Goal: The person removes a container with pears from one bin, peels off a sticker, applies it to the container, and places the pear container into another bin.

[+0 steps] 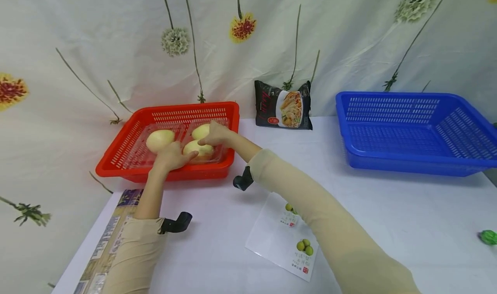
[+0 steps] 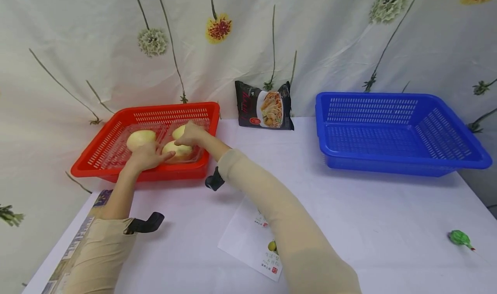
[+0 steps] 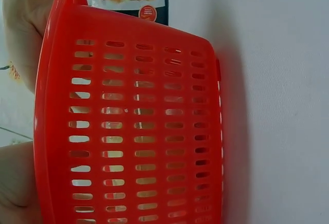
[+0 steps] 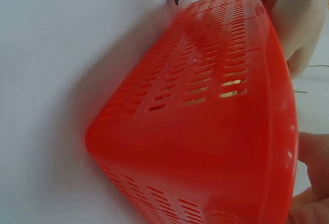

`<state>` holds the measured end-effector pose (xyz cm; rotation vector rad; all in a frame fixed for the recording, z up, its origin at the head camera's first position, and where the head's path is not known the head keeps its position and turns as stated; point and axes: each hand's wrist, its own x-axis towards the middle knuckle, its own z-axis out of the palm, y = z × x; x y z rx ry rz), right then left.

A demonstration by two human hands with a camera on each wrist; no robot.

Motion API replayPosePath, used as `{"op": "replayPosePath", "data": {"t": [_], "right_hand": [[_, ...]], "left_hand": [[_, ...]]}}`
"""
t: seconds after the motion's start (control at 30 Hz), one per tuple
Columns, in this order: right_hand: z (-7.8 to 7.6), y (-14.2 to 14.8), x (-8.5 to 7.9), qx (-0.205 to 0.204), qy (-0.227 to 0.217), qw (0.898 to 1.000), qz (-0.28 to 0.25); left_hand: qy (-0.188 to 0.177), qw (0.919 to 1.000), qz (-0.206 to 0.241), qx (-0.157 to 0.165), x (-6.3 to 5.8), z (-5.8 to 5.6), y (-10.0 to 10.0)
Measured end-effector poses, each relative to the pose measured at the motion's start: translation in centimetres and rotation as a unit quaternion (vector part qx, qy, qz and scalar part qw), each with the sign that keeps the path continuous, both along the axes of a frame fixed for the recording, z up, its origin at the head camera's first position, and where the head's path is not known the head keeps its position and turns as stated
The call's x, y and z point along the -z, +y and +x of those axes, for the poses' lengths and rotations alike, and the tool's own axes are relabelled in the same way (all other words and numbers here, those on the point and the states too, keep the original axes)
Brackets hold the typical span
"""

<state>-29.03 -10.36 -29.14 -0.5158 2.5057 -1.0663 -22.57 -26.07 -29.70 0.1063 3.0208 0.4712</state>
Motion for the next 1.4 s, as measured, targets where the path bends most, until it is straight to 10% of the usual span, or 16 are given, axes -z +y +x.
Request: {"op": "replayPosePath", "data": {"t": [0.43,0.8,1.1,1.4], "right_hand": [[0.9,0.0,0.5,0.059,0.059,0.995,-0.047],[1.7,-0.1,-0.9,0.204,-0.11,0.951,-0.205],[2.2,1.8,-1.7,0.177,-0.13,0.93,-0.294],[3.1,4.2,-2.9,0.145,-0.143,0.909,-0.365]], "left_hand": [[0.014,0.9994,0.018,-0.027,0.2,-0.4,0.0],[-0.044,0.9795,0.176,-0.088,-0.3,0.1,-0.6],[0.048,0.9537,0.243,-0.171,-1.6,1.0,-0.1],[0.076,0.9372,0.313,-0.134,-2.6,2.0,0.1]]}}
